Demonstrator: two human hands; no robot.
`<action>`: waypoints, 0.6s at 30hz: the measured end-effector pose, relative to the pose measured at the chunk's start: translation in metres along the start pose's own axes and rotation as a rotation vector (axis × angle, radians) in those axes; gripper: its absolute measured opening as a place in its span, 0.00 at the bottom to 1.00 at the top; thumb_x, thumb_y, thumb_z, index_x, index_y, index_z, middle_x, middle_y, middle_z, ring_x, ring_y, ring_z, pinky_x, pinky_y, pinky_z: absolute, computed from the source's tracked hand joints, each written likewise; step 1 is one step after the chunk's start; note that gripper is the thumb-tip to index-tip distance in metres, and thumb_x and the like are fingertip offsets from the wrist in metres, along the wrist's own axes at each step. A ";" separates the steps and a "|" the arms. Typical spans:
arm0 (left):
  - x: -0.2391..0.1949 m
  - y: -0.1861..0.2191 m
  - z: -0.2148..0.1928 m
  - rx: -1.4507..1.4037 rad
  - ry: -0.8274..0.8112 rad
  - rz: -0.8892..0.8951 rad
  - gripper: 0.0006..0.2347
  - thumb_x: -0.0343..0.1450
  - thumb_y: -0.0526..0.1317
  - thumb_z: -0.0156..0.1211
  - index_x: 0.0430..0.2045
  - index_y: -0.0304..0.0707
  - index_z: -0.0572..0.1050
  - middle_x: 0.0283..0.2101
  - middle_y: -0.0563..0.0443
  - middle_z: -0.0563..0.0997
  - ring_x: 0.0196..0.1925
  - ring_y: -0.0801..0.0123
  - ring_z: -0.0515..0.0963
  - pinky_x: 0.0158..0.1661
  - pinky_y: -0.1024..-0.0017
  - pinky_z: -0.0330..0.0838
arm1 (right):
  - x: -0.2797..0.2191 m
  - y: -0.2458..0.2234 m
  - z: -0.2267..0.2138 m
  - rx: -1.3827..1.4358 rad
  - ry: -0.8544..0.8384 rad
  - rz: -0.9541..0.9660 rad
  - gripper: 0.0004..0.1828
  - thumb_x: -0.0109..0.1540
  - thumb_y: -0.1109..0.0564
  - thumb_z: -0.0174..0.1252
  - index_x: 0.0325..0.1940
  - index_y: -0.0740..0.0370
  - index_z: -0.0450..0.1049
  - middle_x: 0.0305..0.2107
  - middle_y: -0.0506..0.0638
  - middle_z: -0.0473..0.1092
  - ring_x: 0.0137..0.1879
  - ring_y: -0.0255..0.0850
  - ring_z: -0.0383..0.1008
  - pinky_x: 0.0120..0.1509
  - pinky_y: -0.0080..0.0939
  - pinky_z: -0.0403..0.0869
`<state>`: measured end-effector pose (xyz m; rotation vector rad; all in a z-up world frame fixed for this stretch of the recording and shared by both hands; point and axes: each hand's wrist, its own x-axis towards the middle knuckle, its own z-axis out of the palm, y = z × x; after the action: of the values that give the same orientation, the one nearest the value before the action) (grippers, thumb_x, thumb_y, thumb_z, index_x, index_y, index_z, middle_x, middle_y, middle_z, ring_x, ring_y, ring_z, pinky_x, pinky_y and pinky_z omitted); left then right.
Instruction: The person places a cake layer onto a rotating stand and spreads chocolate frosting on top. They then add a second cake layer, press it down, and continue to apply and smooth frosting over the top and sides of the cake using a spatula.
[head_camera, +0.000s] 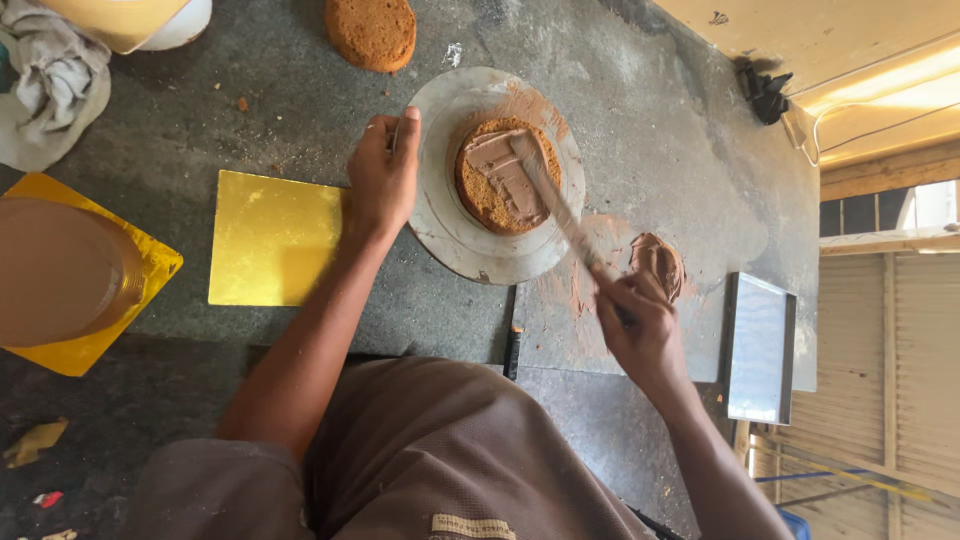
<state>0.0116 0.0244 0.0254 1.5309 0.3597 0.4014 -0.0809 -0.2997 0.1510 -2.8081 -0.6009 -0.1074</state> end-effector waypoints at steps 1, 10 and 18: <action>0.000 0.000 0.000 -0.006 -0.001 -0.007 0.21 0.78 0.55 0.51 0.34 0.31 0.74 0.30 0.47 0.79 0.33 0.69 0.78 0.39 0.67 0.74 | -0.008 0.001 -0.003 0.096 -0.050 -0.019 0.14 0.64 0.65 0.60 0.54 0.64 0.79 0.34 0.52 0.76 0.28 0.34 0.74 0.26 0.33 0.75; 0.006 -0.001 0.002 0.023 -0.021 0.048 0.21 0.79 0.55 0.51 0.29 0.33 0.73 0.25 0.52 0.75 0.28 0.74 0.74 0.31 0.70 0.70 | -0.019 0.018 -0.015 -0.020 0.144 -0.008 0.18 0.63 0.66 0.61 0.58 0.62 0.78 0.38 0.53 0.75 0.35 0.34 0.75 0.33 0.32 0.75; 0.007 -0.012 0.006 0.053 0.030 0.064 0.22 0.77 0.57 0.52 0.29 0.33 0.74 0.25 0.54 0.75 0.28 0.75 0.74 0.31 0.71 0.70 | -0.002 -0.035 -0.006 0.285 -0.136 0.155 0.21 0.62 0.63 0.61 0.61 0.62 0.78 0.31 0.52 0.73 0.26 0.34 0.66 0.27 0.39 0.69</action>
<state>0.0208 0.0222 0.0141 1.5924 0.3477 0.4680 -0.0971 -0.2709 0.1653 -2.5849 -0.3898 0.1863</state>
